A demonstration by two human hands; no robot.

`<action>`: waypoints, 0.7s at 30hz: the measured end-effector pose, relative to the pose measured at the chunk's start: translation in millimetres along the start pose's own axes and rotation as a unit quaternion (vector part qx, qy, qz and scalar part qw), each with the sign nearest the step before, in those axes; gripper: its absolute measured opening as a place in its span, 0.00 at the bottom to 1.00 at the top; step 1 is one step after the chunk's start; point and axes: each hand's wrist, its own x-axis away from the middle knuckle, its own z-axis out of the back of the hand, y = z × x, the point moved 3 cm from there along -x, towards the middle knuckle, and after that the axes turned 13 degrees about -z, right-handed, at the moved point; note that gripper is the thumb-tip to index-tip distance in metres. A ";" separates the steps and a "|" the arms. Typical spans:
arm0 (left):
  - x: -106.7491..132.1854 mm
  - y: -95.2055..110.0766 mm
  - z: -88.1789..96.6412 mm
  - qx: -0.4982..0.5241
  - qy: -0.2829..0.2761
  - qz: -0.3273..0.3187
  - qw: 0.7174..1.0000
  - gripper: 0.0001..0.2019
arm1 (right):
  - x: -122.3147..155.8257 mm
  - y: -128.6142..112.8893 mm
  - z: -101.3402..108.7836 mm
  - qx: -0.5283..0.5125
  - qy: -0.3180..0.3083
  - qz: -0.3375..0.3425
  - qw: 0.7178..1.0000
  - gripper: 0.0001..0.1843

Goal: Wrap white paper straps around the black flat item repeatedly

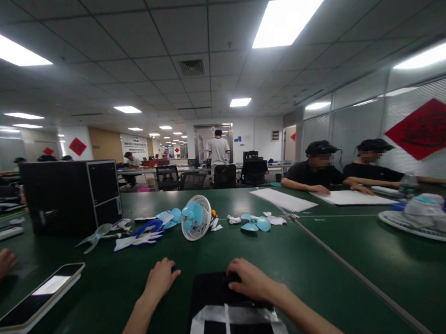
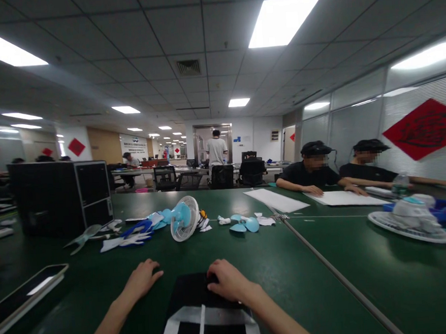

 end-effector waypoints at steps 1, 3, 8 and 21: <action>-0.7 -1.4 0.4 -0.001 -0.001 -0.004 1.000 0.19 | -4.0 -0.6 -1.0 0.009 -0.011 -0.006 1.000 0.17; -3.0 -3.4 2.0 -0.007 -0.002 -0.009 1.000 0.18 | -9.8 -0.3 -2.5 0.018 -0.018 -0.016 1.000 0.18; -12.8 -4.0 8.5 -0.015 -0.008 0.001 1.000 0.18 | -11.7 3.4 -3.6 0.028 -0.011 -0.015 0.999 0.18; -7.6 -7.4 -1.0 -0.002 0.036 0.010 0.999 0.15 | 48.5 111.6 45.5 0.029 0.128 -0.193 0.972 0.17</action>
